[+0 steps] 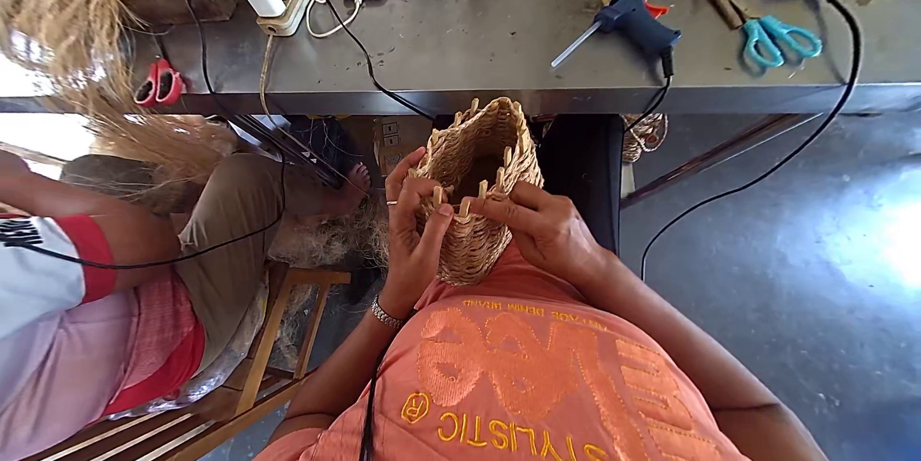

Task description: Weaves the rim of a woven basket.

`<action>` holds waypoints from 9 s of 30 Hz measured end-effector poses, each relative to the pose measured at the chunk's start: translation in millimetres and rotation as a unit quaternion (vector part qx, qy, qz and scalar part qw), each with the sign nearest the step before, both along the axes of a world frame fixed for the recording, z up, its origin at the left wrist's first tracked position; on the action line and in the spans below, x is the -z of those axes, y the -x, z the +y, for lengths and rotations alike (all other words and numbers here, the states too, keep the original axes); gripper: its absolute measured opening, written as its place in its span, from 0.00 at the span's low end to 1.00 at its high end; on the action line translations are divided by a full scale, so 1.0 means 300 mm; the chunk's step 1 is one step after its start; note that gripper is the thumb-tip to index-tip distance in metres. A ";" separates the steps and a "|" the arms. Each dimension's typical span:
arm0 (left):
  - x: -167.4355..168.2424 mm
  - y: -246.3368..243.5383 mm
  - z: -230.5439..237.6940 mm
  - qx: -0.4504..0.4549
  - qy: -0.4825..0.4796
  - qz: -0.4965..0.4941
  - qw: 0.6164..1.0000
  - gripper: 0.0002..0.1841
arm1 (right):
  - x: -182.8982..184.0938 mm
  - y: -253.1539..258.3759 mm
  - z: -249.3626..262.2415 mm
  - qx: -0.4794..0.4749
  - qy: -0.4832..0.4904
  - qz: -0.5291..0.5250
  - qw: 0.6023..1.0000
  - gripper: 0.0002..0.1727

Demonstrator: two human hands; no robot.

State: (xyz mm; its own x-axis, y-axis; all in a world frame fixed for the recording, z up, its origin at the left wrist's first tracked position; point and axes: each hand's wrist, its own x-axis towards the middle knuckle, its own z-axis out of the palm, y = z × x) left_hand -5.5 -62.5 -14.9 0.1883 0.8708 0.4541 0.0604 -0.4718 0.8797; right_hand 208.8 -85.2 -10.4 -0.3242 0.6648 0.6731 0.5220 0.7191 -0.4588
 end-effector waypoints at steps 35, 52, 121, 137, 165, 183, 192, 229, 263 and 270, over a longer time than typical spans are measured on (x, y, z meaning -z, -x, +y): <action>-0.233 -0.037 0.024 0.028 -0.168 0.315 0.934 0.18 | 0.051 0.033 -0.018 0.050 -0.057 0.086 0.993 0.16; -0.314 0.210 0.205 0.166 -0.136 0.378 0.901 0.13 | -0.027 -0.091 -0.004 0.018 0.148 0.098 0.984 0.14; 0.072 0.009 0.114 -0.108 -0.300 0.302 0.899 0.23 | -0.034 0.013 0.001 0.124 0.052 -0.012 0.991 0.11; 0.094 0.002 0.100 -0.146 -0.288 0.299 0.898 0.15 | -0.012 0.032 0.000 0.129 0.045 -0.026 0.990 0.11; -0.165 -0.138 0.129 0.038 -0.186 0.379 0.906 0.19 | -0.066 -0.064 -0.043 0.129 0.224 0.021 0.966 0.15; -0.228 -0.024 0.085 0.042 -0.157 0.353 0.921 0.13 | -0.283 -0.093 0.029 0.102 0.135 -0.107 0.980 0.14; -0.197 -0.029 0.096 0.004 -0.117 0.342 0.932 0.12 | -0.231 -0.021 0.121 0.119 0.028 -0.086 0.989 0.11; -0.189 -0.024 0.200 0.029 -0.186 0.332 0.924 0.08 | -0.286 0.028 0.084 0.160 0.095 -0.141 0.972 0.07; -0.267 -0.065 0.183 0.037 -0.038 0.451 0.891 0.16 | -0.357 0.057 0.098 0.142 0.276 -0.200 0.929 0.15; -0.269 -0.003 0.186 0.070 -0.002 0.426 0.902 0.15 | -0.335 0.069 0.065 0.160 0.195 -0.152 0.956 0.20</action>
State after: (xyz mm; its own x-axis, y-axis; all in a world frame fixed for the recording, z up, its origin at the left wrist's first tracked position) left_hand -4.7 -6.6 65.8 0.5791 0.8096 0.0956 0.6532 -0.5310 0.5398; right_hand 188.2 -65.6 90.0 -0.2024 0.9440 0.2605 0.8386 0.3044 -0.4518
